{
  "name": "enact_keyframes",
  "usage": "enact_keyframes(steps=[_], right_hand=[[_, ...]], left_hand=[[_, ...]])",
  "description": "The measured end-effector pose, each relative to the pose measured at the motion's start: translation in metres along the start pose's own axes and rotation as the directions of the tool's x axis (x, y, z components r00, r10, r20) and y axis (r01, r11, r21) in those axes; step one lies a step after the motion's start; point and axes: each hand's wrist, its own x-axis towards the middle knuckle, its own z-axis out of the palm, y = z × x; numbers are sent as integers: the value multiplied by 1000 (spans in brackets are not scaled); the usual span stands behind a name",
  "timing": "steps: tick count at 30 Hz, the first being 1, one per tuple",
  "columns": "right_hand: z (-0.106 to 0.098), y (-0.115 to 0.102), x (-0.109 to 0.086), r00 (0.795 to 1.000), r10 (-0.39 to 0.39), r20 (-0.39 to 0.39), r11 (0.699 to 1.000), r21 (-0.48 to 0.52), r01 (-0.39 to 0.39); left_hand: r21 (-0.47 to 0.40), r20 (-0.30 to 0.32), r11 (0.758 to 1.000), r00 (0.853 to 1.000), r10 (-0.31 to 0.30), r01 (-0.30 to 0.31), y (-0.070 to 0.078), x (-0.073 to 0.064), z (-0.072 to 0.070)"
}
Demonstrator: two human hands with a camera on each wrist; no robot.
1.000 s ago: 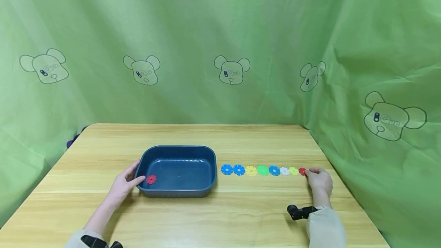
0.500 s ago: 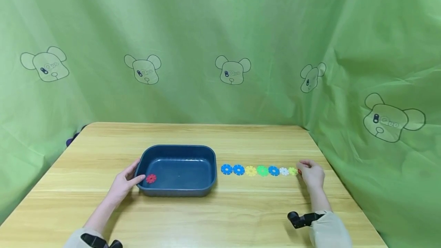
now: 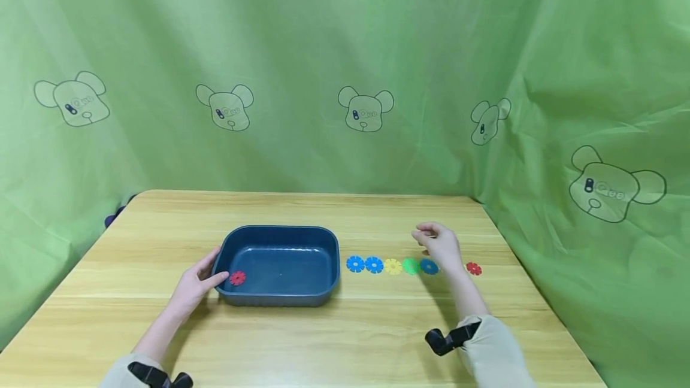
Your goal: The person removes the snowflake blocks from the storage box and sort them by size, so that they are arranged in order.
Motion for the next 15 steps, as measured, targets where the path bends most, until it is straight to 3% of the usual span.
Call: enact_keyframes(steps=[8,15], right_hand=[[37,-42,4,991,-45,128,997,72,36],[75,-69,3,969,-96,227,991,117,71]], left_hand=[[9,0,1000,1000,7,-7,0,1,-1],[11,3,1000,1000,9,-9,1,0,-2]])
